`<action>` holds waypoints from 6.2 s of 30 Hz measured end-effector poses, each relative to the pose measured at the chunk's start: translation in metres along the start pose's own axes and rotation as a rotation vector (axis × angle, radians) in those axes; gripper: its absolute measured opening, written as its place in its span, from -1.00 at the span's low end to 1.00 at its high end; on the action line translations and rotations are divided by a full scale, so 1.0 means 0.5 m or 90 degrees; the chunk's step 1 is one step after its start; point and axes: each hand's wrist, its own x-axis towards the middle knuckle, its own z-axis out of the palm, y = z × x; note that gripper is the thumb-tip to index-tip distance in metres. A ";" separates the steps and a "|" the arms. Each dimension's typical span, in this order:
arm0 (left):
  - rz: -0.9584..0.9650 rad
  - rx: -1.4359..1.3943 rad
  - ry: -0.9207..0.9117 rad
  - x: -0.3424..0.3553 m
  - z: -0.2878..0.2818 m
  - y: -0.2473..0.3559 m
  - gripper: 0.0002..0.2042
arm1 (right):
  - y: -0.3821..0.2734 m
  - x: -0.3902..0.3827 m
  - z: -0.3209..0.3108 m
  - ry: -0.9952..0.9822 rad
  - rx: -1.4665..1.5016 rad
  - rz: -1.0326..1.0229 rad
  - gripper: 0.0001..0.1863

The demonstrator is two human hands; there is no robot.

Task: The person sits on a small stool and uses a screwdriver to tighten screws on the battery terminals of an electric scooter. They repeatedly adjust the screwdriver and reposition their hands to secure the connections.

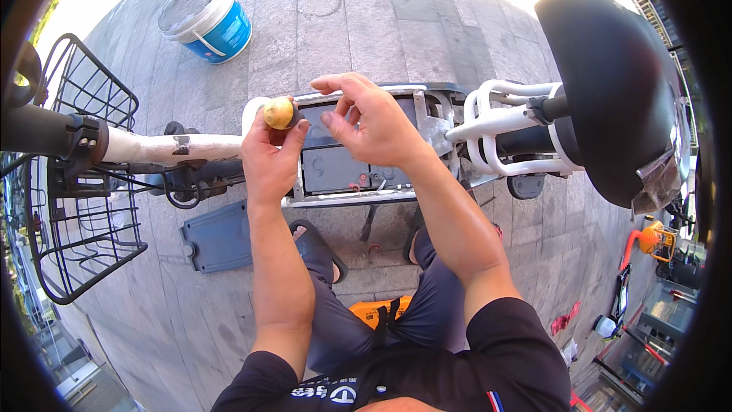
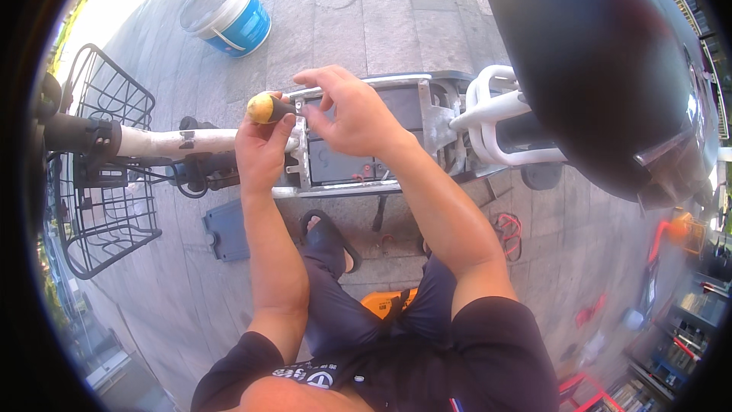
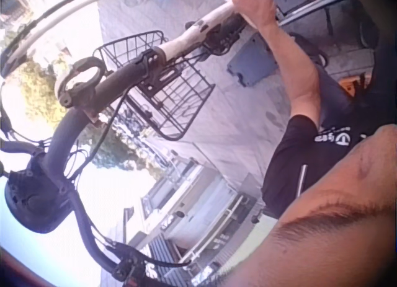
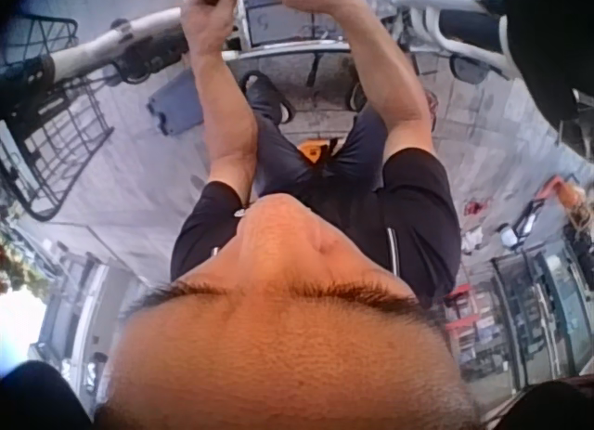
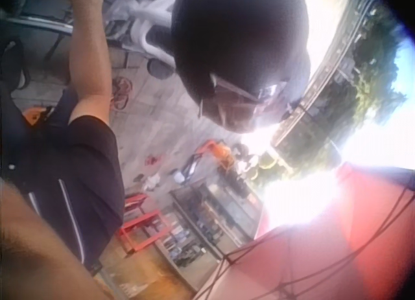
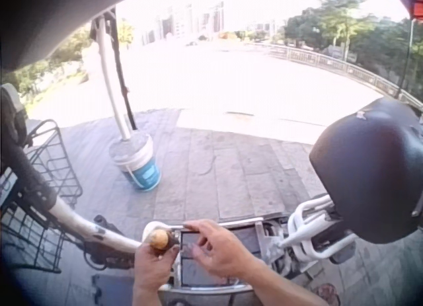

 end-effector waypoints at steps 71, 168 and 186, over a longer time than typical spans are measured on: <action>0.008 -0.116 0.097 -0.023 -0.018 0.034 -0.71 | 0.342 -0.152 0.047 -0.094 -0.450 0.310 -0.86; -0.061 0.040 0.049 -0.023 0.006 0.022 -0.61 | 0.125 -0.056 -0.042 0.257 -0.132 0.116 -0.51; -0.071 0.004 0.053 -0.024 -0.013 0.024 -0.67 | 0.143 -0.051 -0.015 0.219 -0.155 0.126 -0.53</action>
